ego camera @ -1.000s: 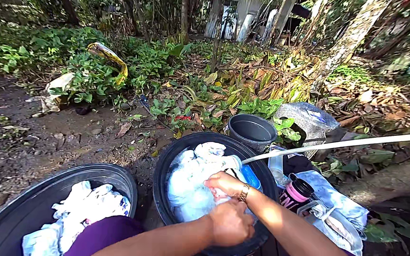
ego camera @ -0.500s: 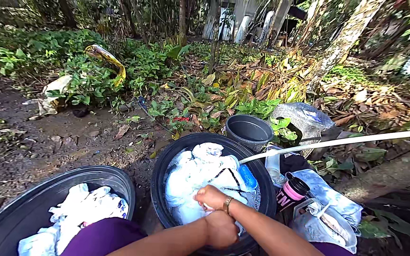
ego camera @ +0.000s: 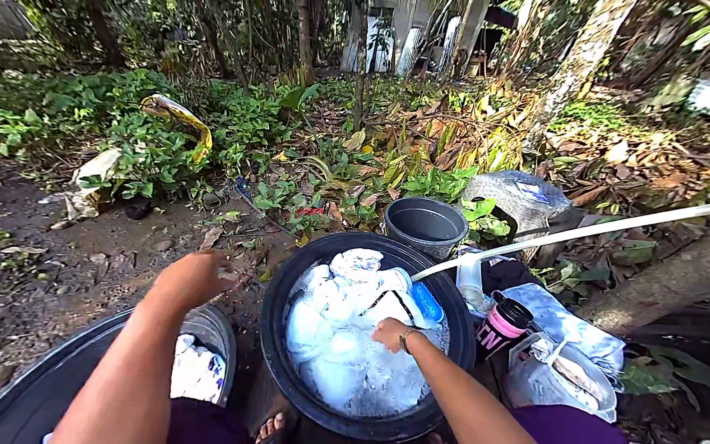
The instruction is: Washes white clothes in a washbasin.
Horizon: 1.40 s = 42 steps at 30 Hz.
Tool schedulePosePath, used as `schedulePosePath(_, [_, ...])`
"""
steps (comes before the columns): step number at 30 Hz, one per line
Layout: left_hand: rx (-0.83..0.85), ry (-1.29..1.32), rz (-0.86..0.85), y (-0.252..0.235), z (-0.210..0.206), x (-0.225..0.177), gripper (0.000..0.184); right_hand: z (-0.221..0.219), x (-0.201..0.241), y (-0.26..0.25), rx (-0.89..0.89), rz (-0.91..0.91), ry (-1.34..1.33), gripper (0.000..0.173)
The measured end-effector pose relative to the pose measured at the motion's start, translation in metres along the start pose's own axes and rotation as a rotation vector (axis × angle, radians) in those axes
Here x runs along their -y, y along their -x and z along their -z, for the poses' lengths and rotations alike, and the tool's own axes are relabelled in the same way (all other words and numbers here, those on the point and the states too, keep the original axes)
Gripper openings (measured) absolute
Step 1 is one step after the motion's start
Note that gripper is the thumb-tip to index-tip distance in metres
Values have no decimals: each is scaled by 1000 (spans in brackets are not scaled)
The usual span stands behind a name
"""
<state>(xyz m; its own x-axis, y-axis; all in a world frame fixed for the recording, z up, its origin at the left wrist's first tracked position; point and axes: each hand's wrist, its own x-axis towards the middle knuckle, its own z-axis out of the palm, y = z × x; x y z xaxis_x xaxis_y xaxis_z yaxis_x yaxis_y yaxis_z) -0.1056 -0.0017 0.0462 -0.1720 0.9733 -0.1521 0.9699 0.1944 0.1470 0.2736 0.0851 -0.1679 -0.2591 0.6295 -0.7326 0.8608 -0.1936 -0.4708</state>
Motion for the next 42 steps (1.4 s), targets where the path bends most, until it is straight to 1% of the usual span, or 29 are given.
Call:
schedulePosePath(1, [89,-44,184,-2,-5,17,45,-10,-8,-2,12,-17,141,52])
schedulePosePath(2, [180,-76,326,-3,-11,29,56,-23,-13,-3,37,-20,258,57])
schedulePosePath(3, [273,-101,406,-5,-16,34,62,-38,-18,-5,71,-14,337,62])
schedulePosePath(4, [367,-122,408,-6,-19,31,64,-52,-18,-2,119,-15,380,67])
schedulePosePath(5, [445,-127,351,-6,-17,21,62,-64,-13,5,152,-15,407,65])
schedulePosePath(6, [484,-104,278,-6,-16,6,61,-73,-7,13,165,-14,430,60])
schedulePosePath(9, [476,20,105,-10,-23,-45,56,-80,3,17,145,-5,422,43])
schedulePosePath(11, [493,88,-16,-15,-38,-79,55,-69,0,3,78,27,261,41])
schedulePosePath(12, [510,117,-79,-18,-49,-94,55,-59,1,-1,-3,64,127,43])
schedulePosePath(14, [539,166,-172,-19,-78,-119,55,-30,20,18,-193,126,-194,42])
schedulePosePath(15, [554,190,-201,-16,-95,-130,58,-11,37,39,-234,134,-357,41])
schedulePosePath(17, [590,262,-222,-9,-133,-150,72,19,62,84,-283,196,-632,36])
schedulePosePath(19, [612,367,-181,-2,-169,-170,95,32,74,116,-366,325,-818,22])
schedulePosePath(20, [617,428,-147,2,-184,-180,106,35,79,128,-386,408,-930,18])
schedulePosePath(22, [603,552,-98,6,-211,-196,122,39,84,150,-356,588,-1151,20])
schedulePosePath(23, [562,632,-87,7,-226,-201,121,40,85,160,-341,674,-1217,23])
schedulePosePath(24, [515,708,-88,7,-240,-203,113,41,87,170,-347,749,-1251,27])
schedulePosePath(25, [460,770,-110,6,-248,-203,98,42,89,180,-370,808,-1285,30])
schedulePosePath(26, [397,814,-142,4,-246,-203,78,44,89,190,-399,858,-1310,33])
schedulePosePath(27, [352,854,-160,1,-233,-202,58,48,86,197,-441,914,-1322,34])
schedulePosePath(28, [339,899,-165,-2,-214,-200,46,53,81,202,-497,968,-1328,35])
schedulePosePath(29, [339,948,-160,-4,-194,-196,40,59,74,205,-567,1028,-1328,36])
schedulePosePath(31, [307,1000,-154,-6,-154,-191,34,73,58,214,-672,1114,-1304,33])
schedulePosePath(32, [280,964,-175,-5,-134,-190,32,79,57,224,-688,1128,-1345,33])
schedulePosePath(35, [142,759,-296,4,-76,-192,25,92,50,251,-697,1253,-1498,43])
schedulePosePath(37, [56,707,-347,13,-46,-194,21,102,39,258,-693,1337,-1551,48])
schedulePosePath(38, [4,699,-355,17,-34,-194,19,109,33,257,-712,1340,-1583,50])
schedulePosePath(40, [-145,740,-338,20,-17,-194,13,122,21,244,-813,1244,-1621,42])
schedulePosePath(42, [-240,841,-267,20,-6,-195,10,129,10,217,-905,1042,-1563,29])
